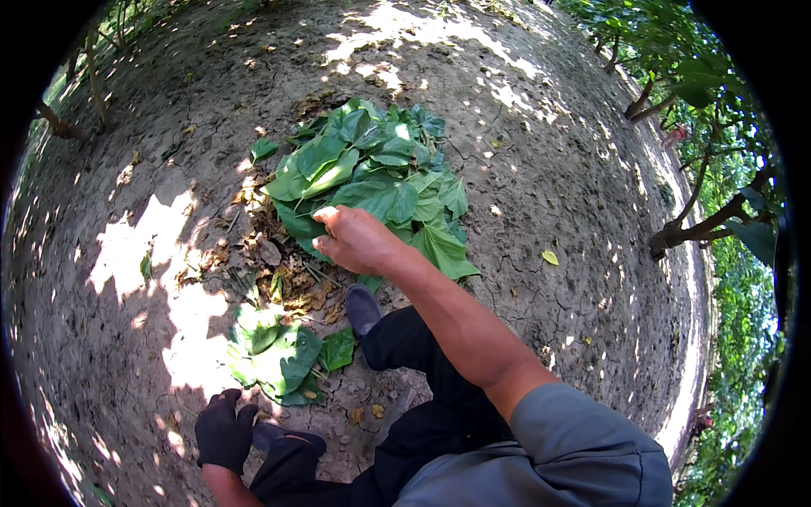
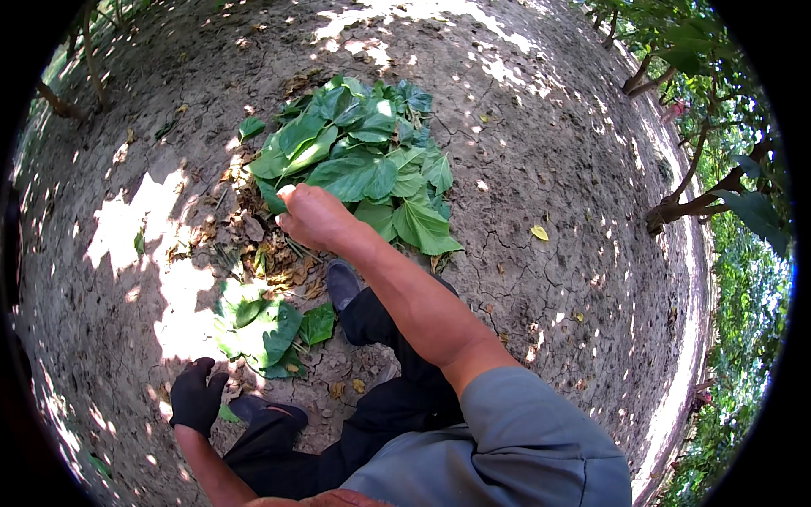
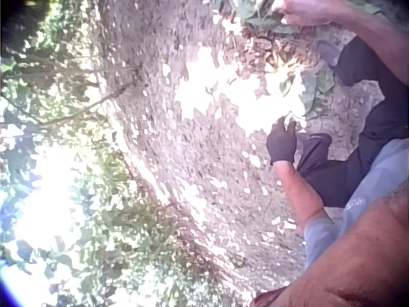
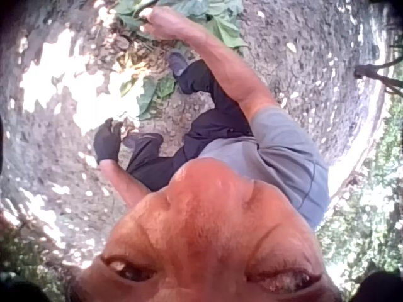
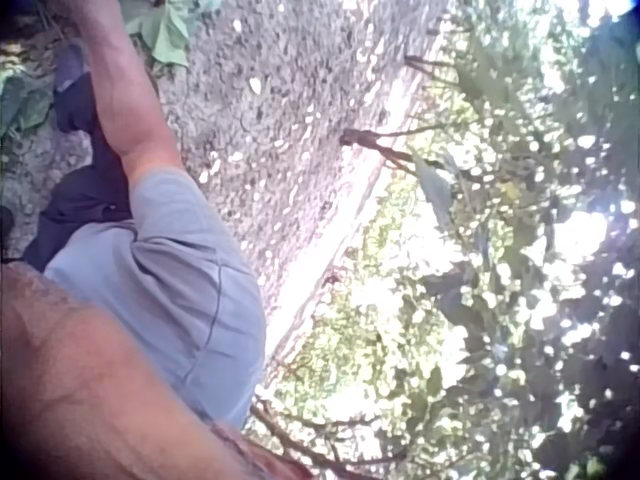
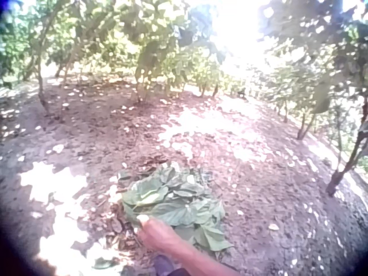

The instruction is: The person sits on the ground and sorts through a pile of green leaves. They pick up leaves one by one, inspect them, and place them back onto the pile or the ground.

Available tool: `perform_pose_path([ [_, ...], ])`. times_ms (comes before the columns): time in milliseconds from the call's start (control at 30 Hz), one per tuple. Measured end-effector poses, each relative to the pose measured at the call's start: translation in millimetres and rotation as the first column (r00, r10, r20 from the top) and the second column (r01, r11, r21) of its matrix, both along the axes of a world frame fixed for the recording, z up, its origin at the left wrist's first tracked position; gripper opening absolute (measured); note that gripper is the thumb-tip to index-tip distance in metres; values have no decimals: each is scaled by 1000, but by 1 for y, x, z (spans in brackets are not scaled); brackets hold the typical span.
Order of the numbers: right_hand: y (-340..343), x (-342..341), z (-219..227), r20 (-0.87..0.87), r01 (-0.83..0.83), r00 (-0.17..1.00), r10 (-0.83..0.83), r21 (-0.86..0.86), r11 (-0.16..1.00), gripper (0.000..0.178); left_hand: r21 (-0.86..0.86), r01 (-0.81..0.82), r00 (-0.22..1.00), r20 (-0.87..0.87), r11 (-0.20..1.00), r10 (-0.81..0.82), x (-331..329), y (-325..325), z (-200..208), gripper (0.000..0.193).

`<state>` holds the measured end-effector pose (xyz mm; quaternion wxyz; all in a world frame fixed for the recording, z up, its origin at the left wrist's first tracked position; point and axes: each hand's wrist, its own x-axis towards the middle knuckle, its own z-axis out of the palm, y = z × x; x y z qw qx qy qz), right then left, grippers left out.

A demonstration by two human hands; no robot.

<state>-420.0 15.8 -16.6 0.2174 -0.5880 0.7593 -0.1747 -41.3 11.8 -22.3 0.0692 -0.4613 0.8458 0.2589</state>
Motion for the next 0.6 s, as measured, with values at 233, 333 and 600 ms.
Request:
perform_pose_path([
  [233,0,3,6,25,-2,1000,2,14,1000,47,-21,-12,1000,6,1000,12,3,0,-1,39],
  [333,0,3,3,19,1,1000,0,-1,1000,47,-25,-19,1000,8,1000,19,5,0,-2,39],
  [600,-1,4,-3,0,-21,1000,21,-69,997,41,-9,-35,999,16,999,35,6,2,1,40],
])
